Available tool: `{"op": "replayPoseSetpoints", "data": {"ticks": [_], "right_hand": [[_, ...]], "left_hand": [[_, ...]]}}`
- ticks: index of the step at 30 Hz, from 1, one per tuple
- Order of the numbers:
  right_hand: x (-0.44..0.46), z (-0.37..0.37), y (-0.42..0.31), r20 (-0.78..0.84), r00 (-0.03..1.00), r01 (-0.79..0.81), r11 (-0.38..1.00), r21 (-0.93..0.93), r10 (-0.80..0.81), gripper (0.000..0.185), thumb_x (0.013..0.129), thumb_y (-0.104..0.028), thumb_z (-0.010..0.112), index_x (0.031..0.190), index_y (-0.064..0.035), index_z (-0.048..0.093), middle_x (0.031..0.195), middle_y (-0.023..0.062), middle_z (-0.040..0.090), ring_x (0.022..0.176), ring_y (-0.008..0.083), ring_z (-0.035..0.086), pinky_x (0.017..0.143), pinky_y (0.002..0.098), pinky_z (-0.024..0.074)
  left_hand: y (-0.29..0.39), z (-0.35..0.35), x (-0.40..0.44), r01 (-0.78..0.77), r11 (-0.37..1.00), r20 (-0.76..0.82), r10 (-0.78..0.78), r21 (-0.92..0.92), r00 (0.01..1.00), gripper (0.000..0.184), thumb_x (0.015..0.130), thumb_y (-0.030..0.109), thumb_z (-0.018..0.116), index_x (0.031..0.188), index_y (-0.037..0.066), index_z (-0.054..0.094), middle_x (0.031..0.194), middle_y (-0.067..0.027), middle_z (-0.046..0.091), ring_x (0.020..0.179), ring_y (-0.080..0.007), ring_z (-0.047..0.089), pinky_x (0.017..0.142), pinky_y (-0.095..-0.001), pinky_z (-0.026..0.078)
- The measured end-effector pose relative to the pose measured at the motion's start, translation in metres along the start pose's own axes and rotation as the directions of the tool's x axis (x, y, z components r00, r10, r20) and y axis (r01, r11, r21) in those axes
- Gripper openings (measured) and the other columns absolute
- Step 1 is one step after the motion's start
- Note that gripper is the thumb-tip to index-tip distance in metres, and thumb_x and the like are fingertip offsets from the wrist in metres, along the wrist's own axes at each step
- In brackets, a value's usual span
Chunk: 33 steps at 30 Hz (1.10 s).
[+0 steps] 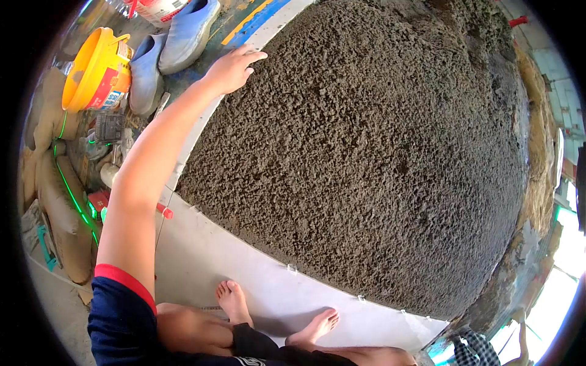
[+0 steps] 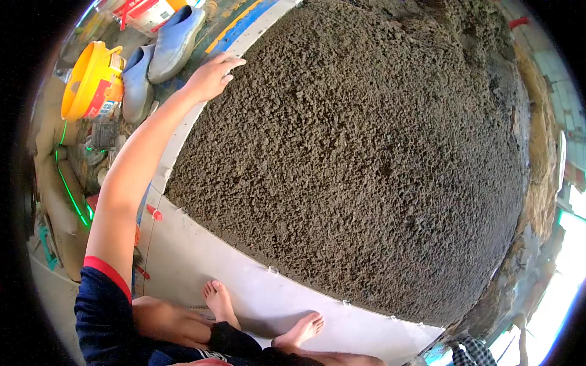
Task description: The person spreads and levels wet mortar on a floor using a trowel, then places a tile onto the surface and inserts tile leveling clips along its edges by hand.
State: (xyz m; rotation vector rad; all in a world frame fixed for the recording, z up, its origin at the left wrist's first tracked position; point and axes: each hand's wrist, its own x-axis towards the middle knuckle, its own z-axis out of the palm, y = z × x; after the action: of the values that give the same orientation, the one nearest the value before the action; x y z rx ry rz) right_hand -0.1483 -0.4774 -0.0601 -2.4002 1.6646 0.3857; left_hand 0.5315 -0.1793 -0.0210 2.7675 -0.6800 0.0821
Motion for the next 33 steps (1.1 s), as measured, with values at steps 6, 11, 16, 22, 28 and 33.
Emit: {"op": "replayPoseSetpoints", "data": {"ticks": [6, 11, 16, 22, 28, 33], "right_hand": [[0.008, 0.019, 0.026, -0.043, 0.992, 0.112, 0.989, -0.098, -0.117, 0.057, 0.102, -0.042, 0.043, 0.133, 0.005, 0.05, 0.133, 0.025, 0.054, 0.118, 0.0354, 0.052, 0.105, 0.0405, 0.0389], [0.013, 0.016, 0.025, 0.165, 0.982, -0.08, 0.995, -0.057, 0.089, 0.06, 0.104, -0.042, 0.039, 0.139, 0.0058, 0.045, 0.142, 0.0254, 0.046, 0.13, 0.0357, 0.044, 0.113, 0.0388, 0.0316], [0.011, -0.013, -0.017, 0.046, 0.997, -0.063, 0.994, 0.088, 0.059, 0.048, 0.103, -0.035, 0.033, 0.105, 0.0088, 0.054, 0.118, 0.0295, 0.055, 0.113, 0.0418, 0.049, 0.104, 0.0456, 0.0352], [0.011, -0.031, -0.041, 0.037, 0.993, -0.117, 0.98, 0.16, 0.113, 0.05, 0.102, -0.034, 0.035, 0.105, 0.0114, 0.056, 0.118, 0.0306, 0.057, 0.113, 0.0424, 0.05, 0.104, 0.0458, 0.0348], [0.014, -0.048, -0.047, 0.155, 0.98, -0.157, 0.968, 0.194, 0.127, 0.049, 0.1, -0.032, 0.036, 0.103, 0.013, 0.056, 0.118, 0.0307, 0.057, 0.114, 0.0428, 0.048, 0.104, 0.046, 0.0338], [0.013, -0.053, -0.054, 0.179, 0.976, -0.152, 0.974, 0.168, 0.122, 0.05, 0.1, -0.031, 0.036, 0.107, 0.0144, 0.056, 0.122, 0.0304, 0.056, 0.116, 0.0426, 0.049, 0.103, 0.0467, 0.0348]], "left_hand": [[-0.013, 0.012, 0.021, 0.08, 0.993, 0.124, -0.091, 0.092, 0.988, 0.037, 0.086, 0.0, 0.056, 0.12, 0.012, 0.063, 0.127, -0.0121, 0.056, 0.117, -0.0333, 0.056, 0.099, -0.0412, 0.047], [-0.022, 0.012, 0.024, 0.013, 0.989, 0.165, -0.037, 0.146, 0.986, 0.028, 0.083, 0.002, 0.057, 0.108, 0.008, 0.065, 0.116, -0.0127, 0.057, 0.111, -0.0337, 0.057, 0.093, -0.042, 0.048], [-0.02, 0.006, 0.034, 0.026, 0.989, 0.195, -0.055, 0.145, 0.979, 0.03, 0.078, 0.001, 0.057, 0.107, 0.006, 0.064, 0.113, -0.0153, 0.06, 0.108, -0.0359, 0.058, 0.092, -0.0416, 0.048], [-0.014, -0.004, 0.038, 0.093, 0.987, 0.291, -0.129, 0.134, 0.948, 0.029, 0.075, 0.002, 0.058, 0.103, 0.003, 0.065, 0.106, -0.0198, 0.066, 0.102, -0.0377, 0.062, 0.089, -0.0431, 0.049], [-0.006, -0.006, 0.036, 0.15, 0.979, 0.291, -0.185, 0.139, 0.939, 0.028, 0.076, 0.003, 0.058, 0.102, 0.005, 0.065, 0.104, -0.0194, 0.066, 0.099, -0.0365, 0.062, 0.086, -0.0427, 0.049], [-0.013, -0.002, 0.031, 0.063, 0.988, 0.202, -0.091, 0.144, 0.975, 0.032, 0.077, 0.004, 0.059, 0.108, 0.008, 0.061, 0.106, -0.017, 0.062, 0.102, -0.0349, 0.06, 0.087, -0.0413, 0.048]]}}
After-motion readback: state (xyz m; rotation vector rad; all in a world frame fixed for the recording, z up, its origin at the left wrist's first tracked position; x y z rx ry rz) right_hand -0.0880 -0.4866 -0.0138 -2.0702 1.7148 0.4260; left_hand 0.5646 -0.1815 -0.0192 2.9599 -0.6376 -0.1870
